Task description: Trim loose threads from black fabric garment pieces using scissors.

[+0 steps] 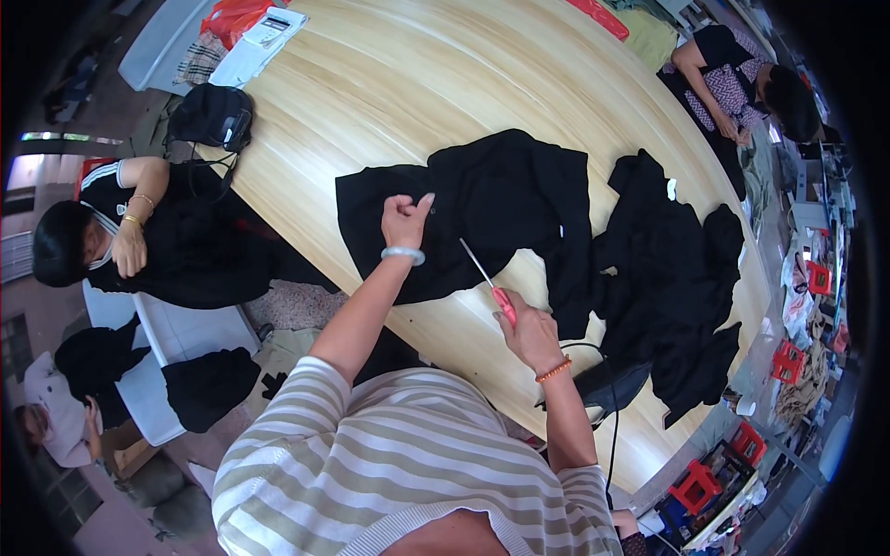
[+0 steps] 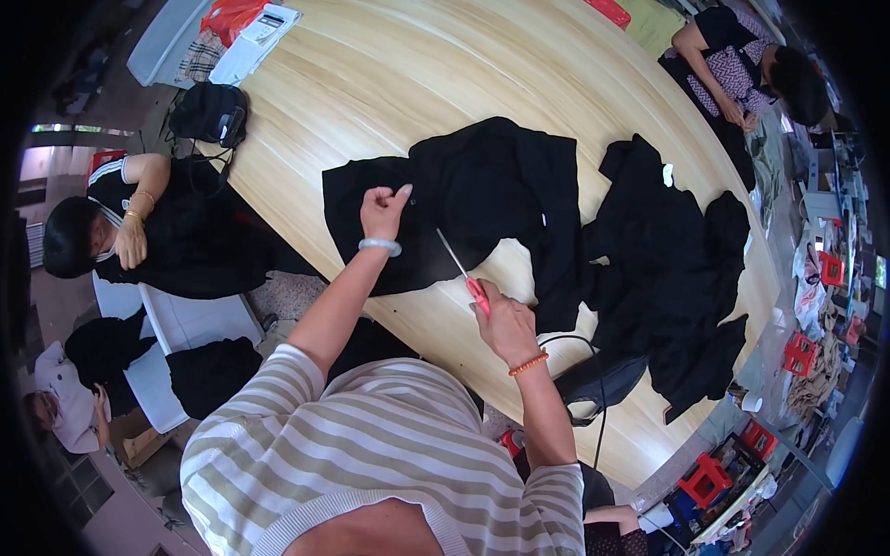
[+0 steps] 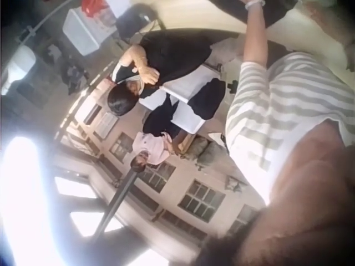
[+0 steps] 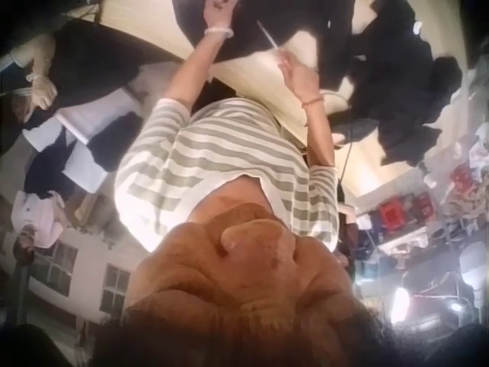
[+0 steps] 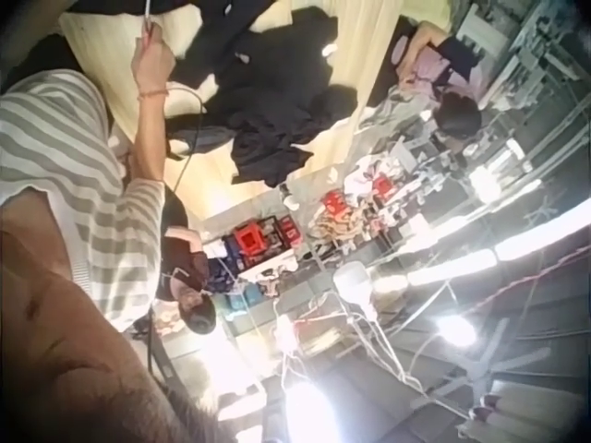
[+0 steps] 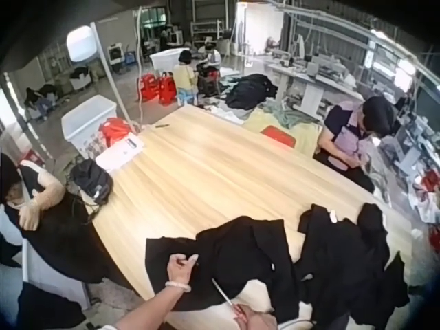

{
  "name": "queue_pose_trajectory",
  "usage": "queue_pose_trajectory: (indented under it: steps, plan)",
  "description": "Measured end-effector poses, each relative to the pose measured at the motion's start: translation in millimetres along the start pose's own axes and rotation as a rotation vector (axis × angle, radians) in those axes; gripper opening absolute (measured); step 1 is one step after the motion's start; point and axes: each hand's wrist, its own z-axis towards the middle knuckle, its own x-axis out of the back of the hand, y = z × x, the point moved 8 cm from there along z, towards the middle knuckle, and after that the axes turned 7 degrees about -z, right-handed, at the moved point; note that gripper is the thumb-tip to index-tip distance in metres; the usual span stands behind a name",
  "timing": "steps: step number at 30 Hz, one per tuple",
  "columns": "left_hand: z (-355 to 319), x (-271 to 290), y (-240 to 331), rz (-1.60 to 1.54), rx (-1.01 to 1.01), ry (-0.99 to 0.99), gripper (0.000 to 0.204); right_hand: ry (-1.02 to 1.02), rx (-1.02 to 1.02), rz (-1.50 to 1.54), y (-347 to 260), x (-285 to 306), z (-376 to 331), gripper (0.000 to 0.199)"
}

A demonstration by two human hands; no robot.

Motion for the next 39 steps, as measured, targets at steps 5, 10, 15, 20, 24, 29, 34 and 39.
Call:
queue_pose_trajectory:
  steps: [5, 10, 15, 20, 24, 29, 34, 39]
  plan:
    - [26, -37, 17, 0.441, 0.045, 0.038, 0.061, 0.027, 0.015, 0.020, -9, 3, 12, 0.040]
    - [65, -28, -51, -0.178, 0.340, -0.073, 0.026, 0.056, 0.075, 0.051, -34, 17, 15, 0.040]
    - [13, -35, 10, -0.907, 0.531, -0.412, 0.016, 0.074, 0.004, 0.075, -25, 36, 13, 0.041]
    - [1, -26, 40, -0.927, 0.398, -0.548, 0.016, 0.039, 0.036, 0.031, -39, 49, 18, 0.041]
    - [-2, -20, 35, -0.904, 0.372, -0.557, 0.016, 0.044, 0.053, -0.004, -45, 55, 19, 0.040]
    - [-11, -22, 29, -0.842, 0.363, -0.605, 0.014, 0.040, 0.054, -0.024, -55, 54, 26, 0.041]
    - [-21, -22, 19, -0.904, 0.410, -0.582, 0.014, -0.018, 0.118, -0.057, -51, 36, 24, 0.041]
    - [-19, -19, 4, -1.020, 0.623, -0.638, 0.016, 0.028, 0.094, -0.032, -45, 34, 20, 0.040]
